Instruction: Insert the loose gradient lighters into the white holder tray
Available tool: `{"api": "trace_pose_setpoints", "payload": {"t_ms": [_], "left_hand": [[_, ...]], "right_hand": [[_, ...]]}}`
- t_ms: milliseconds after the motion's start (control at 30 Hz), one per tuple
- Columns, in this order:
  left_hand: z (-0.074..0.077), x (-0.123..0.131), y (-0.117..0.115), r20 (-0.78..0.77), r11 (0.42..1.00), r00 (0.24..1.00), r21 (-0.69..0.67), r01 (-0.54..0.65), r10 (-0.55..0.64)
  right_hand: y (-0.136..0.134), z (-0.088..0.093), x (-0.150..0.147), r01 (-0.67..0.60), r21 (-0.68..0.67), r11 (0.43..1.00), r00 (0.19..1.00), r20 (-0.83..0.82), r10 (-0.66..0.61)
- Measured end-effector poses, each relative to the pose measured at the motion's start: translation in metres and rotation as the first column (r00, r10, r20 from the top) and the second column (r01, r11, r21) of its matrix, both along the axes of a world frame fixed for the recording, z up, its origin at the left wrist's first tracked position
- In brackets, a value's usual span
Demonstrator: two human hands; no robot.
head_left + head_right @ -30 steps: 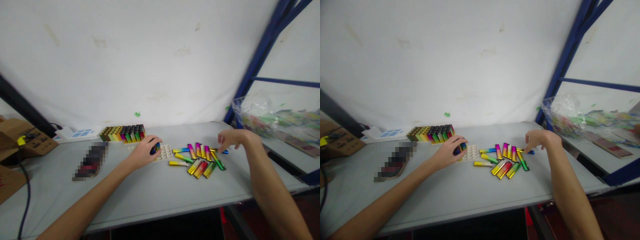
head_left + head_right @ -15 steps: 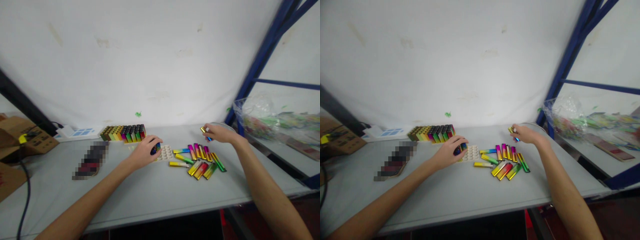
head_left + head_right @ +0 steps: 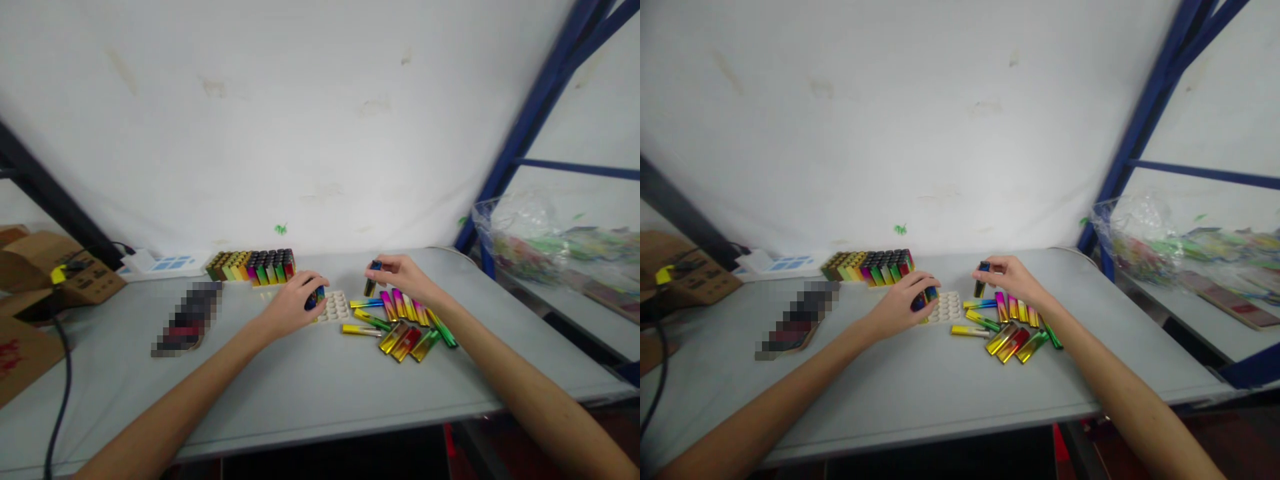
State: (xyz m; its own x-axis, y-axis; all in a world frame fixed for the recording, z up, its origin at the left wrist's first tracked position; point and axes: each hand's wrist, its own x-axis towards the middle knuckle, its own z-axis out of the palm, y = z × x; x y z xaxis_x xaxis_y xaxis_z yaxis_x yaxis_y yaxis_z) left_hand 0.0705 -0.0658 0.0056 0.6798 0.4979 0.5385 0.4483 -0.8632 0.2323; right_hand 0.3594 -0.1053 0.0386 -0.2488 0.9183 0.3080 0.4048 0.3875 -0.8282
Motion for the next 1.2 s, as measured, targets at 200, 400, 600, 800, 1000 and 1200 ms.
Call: {"api": "trace_pose_setpoints", "payload": {"t_ms": [200,400,600,800,1000,1200], "left_hand": [[0.0,0.001,-0.001,-0.004,1.0,1.0,0.006,-0.004,0.005],[-0.002,0.0,0.0,-0.02,1.0,1.0,0.007,-0.009,0.009],[-0.004,-0.001,0.001,-0.01,1.0,1.0,0.015,0.0,0.0],[-0.005,-0.001,0.001,-0.013,1.0,1.0,0.023,-0.005,0.005],[-0.005,-0.002,0.001,-0.016,1.0,1.0,0.029,-0.001,0.002],[0.002,0.0,-0.003,0.023,1.0,1.0,-0.011,0.003,-0.003]], "right_hand": [[-0.011,-0.005,-0.022,-0.195,-0.18,0.964,0.955,-0.258,0.145],[-0.013,-0.015,-0.035,-0.147,-0.139,0.979,0.971,-0.211,0.115],[-0.011,-0.024,-0.04,0.112,0.064,0.992,0.994,-0.01,-0.111],[-0.017,-0.024,-0.046,0.224,0.123,0.967,0.966,0.107,-0.237],[-0.017,-0.022,-0.047,0.21,0.117,0.971,0.963,0.148,-0.226],[-0.014,-0.023,-0.045,0.152,0.12,0.981,0.97,0.172,-0.171]]}}
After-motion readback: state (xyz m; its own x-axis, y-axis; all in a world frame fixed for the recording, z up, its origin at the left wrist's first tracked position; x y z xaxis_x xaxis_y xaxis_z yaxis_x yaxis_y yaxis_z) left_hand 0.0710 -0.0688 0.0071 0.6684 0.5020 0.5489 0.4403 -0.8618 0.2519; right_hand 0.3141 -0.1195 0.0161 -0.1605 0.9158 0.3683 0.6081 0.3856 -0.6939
